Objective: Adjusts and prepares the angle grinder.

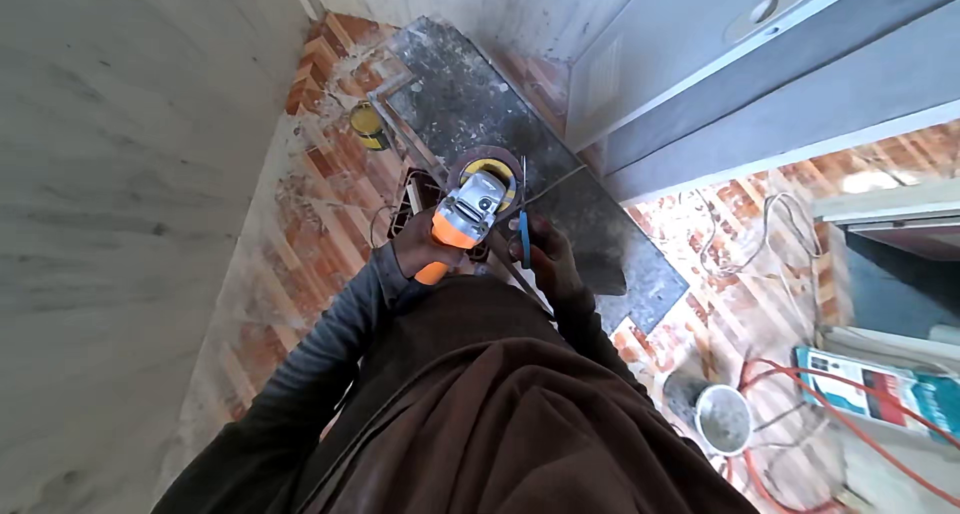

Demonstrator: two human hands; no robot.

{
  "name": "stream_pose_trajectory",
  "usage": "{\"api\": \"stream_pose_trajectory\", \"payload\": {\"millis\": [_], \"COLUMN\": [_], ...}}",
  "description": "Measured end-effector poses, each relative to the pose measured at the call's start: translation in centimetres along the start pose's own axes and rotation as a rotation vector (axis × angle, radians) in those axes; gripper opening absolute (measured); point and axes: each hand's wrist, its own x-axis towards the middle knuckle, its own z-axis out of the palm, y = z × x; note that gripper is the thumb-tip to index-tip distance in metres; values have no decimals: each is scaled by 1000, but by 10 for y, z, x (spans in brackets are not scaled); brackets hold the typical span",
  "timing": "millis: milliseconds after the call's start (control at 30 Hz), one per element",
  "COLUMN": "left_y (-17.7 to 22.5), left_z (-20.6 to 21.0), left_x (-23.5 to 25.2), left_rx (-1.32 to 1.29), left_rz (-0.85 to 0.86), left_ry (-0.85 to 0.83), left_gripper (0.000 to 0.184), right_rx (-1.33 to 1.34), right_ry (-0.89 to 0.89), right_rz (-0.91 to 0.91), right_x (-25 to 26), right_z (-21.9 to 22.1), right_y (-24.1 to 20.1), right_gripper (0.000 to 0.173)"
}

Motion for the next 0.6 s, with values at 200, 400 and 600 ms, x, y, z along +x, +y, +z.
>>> {"api": "stream_pose_trajectory", "payload": {"millis": [200, 400, 600], "left_y": [-2, -1, -1], "left_z": [-1, -1, -2], "left_x": [2, 3, 5], "left_rx": [-11, -40, -50], "left_rz": [10, 16, 22], "left_ry": [-4, -21, -12], "left_gripper": [61, 59, 57], "right_rx": [-75, 56, 100], "right_ry": [49, -117, -53], "right_rz": [7, -26, -61], "right_x": [-1, 5, 9], "right_z": [-1, -9, -5], "right_y": [-5, 11, 10], "right_gripper": [41, 57, 59]}}
